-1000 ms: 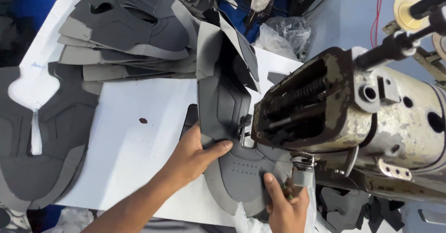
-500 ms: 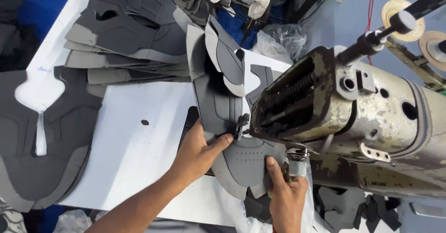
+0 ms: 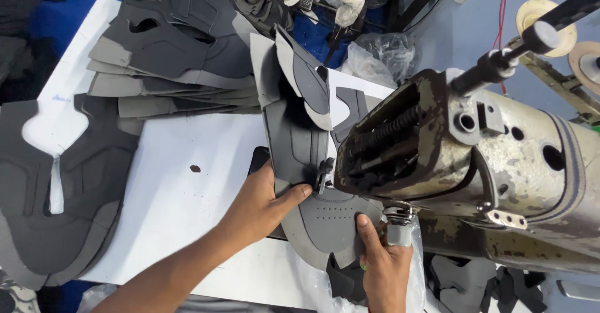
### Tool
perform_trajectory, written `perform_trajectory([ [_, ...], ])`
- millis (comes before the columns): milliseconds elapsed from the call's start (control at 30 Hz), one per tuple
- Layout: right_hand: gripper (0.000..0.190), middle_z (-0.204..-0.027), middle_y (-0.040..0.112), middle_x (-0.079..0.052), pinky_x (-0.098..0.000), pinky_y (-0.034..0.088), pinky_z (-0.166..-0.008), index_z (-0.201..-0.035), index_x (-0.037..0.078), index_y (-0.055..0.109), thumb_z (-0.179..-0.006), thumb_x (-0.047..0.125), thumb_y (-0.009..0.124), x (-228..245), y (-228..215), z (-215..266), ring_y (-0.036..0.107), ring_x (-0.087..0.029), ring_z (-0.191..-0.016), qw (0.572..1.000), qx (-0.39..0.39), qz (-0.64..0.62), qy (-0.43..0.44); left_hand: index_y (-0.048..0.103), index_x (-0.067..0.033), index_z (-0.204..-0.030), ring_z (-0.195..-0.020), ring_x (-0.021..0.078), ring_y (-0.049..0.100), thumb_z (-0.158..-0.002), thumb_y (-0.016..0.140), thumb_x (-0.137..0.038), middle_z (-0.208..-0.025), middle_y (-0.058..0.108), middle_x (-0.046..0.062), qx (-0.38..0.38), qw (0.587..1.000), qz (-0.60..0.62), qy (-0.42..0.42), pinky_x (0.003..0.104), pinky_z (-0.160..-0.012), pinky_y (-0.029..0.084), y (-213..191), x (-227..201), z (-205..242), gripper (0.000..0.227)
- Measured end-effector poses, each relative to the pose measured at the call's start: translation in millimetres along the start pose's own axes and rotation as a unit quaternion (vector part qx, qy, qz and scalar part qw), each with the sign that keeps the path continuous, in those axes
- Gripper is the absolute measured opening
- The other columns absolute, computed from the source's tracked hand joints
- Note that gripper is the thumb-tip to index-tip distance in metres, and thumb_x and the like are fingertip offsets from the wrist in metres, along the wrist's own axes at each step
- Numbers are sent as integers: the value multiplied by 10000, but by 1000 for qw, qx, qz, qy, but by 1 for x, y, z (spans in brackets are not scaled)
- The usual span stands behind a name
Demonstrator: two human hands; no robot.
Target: The person uses a sewing machine to stitch together gray and black synthetic shoe components. They guide the material under the needle, aligning the edges, and then cut the thread with a small tool before moving the finished piece aside and picking up the next one.
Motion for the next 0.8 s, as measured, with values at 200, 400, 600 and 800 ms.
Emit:
perform_trajectory([
  [200, 243, -560, 534, 6, -281, 290, -396, -748, 29, 608, -890, 147, 767, 8, 2, 2, 412, -86, -435, 1000, 13, 12, 5, 444, -22, -1472, -1256, 334, 551, -961, 661, -200, -1346, 568, 215, -200, 919, -291, 178, 458, -1078, 453, -73, -78, -24, 583],
  [400, 251, -561, 520, 17, -279, 299, -409, -747, 38, 604, -884, 159, 777, 5, 0, -1, 416, -79, -445, 999, 20, 16, 20, 581, -23, -1336, -1335, 429, 462, -721, 713, -101, -1406, 514, 295, -162, 634, -680, 332, 514, -1064, 404, -33, -120, -96, 634],
  [600, 256, -568, 522, -10, -292, 297, -396, -801, 9, 573, -892, 136, 775, -21, -13, -13, 428, -105, -439, 999, 36, -5, 12, 744, -57, -935, -834, 344, 725, -892, 713, -144, -854, 728, 157, -99, 671, -685, 266, 447, -725, 558, -74, -95, -167, 102],
  [800, 406, -857, 631, -82, -259, 434, -505, -1361, -9, 566, -1045, 243, 605, -75, -97, -30, 563, -81, -654, 989, 16, -48, -142, 715, -30, -1022, -662, 172, 690, -1068, 655, -292, -784, 721, 69, -230, 958, -50, 164, 320, -577, 505, -177, -130, -45, 274],
])
Point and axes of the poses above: each hand's wrist, its own z-axis away from the middle knuckle, its own y-axis out of the palm, x = y × z, the point moved 9 cm from there along -z, towards the middle knuckle
